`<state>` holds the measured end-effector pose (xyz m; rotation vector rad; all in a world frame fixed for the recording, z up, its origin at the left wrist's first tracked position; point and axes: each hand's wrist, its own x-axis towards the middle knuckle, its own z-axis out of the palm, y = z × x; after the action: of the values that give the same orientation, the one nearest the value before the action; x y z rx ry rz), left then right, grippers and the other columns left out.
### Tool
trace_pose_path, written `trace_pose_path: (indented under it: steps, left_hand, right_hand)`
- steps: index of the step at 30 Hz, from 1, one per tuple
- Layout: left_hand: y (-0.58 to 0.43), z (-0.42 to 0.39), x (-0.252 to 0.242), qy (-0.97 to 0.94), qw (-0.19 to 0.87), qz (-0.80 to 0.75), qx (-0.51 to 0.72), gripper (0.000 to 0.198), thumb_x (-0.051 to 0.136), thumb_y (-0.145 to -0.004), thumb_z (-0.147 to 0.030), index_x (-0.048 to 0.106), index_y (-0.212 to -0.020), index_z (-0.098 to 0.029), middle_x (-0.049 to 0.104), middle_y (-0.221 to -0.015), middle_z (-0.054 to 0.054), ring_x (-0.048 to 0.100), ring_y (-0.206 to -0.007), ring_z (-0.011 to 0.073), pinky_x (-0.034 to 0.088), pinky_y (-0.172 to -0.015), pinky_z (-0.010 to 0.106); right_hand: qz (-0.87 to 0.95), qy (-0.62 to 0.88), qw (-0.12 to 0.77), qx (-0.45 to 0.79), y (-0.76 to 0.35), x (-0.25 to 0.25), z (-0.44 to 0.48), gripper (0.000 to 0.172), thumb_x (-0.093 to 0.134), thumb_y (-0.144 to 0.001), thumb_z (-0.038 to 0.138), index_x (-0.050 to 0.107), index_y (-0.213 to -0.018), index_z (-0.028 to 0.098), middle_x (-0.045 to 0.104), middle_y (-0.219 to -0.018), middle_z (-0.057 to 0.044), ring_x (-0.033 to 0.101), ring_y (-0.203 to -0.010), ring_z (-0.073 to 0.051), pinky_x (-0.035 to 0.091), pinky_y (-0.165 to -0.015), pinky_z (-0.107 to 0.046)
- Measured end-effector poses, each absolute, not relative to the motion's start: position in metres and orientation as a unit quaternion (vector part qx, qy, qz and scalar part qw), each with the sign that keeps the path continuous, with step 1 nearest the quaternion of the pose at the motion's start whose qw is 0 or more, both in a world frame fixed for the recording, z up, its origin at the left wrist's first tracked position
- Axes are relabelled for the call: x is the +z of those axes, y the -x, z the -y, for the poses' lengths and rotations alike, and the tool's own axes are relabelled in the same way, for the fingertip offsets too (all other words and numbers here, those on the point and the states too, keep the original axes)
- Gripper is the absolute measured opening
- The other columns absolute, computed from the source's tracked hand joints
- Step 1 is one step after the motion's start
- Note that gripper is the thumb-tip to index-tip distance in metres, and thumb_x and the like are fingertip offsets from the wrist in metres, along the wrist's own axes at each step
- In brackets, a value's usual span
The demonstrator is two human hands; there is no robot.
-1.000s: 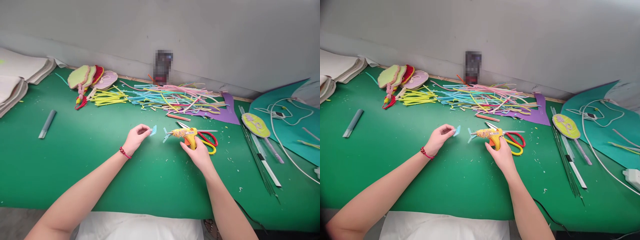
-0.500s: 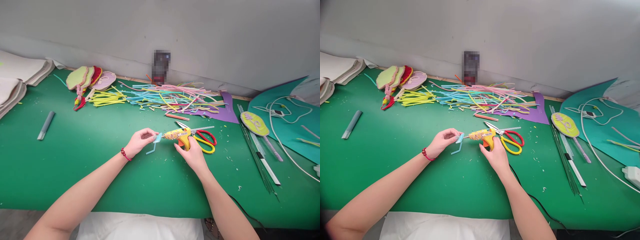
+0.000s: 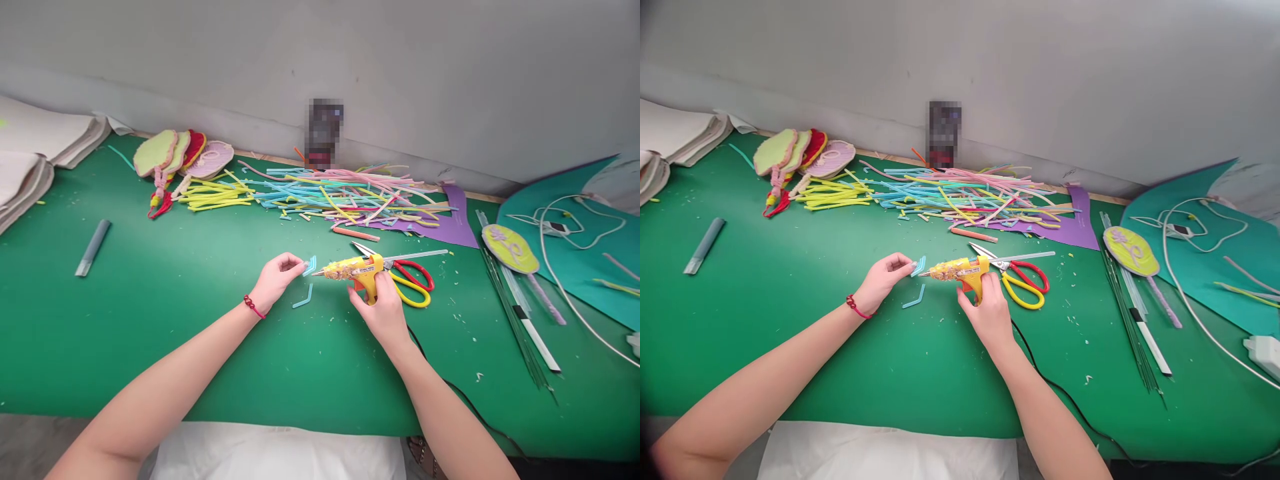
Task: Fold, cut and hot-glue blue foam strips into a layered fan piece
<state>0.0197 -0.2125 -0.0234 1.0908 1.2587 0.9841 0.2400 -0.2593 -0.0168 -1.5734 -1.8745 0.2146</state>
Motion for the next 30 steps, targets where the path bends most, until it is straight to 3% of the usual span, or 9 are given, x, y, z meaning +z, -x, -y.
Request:
trace_pose_path:
  steps: [19,30]
  left_hand:
    - [-0.02,0.2119,-0.0229,-0.462,0.574,-0.532,0.418,0.033,0.073,-0.062,-0.047,0.06,-0.07,-0.017,0.063,-0.073,0.0,0.057,-0.072,0.0154,0.045,-0.074,0.029]
    - [-0.0194,0.2115,-0.0229,-0.466,0.572,-0.533,0.413,0.036,0.072,-0.061,-0.05,0.059,-0.07,-0.018,0.064,-0.074,0.001,0.057,-0.073,0.016,0.044,-0.075,0.03]
  right_hand:
    - [0.726,0.602,0.327,0.069,-0.2368,-0.0193,0.2612,0.018,0.052,-0.088,0.034,0.052,-0.094,0.017,0.051,-0.086,-0.008,0.049,-0.063,-0.017,0.047,-0.057,-0.032]
    - [0.725,0.602,0.325,0.078,-0.2379,-0.0185,0.2626,0.019,0.052,-0.087,0.033,0.054,-0.096,0.017,0.051,-0.087,-0.008,0.052,-0.064,-0.018,0.049,-0.057,-0.033]
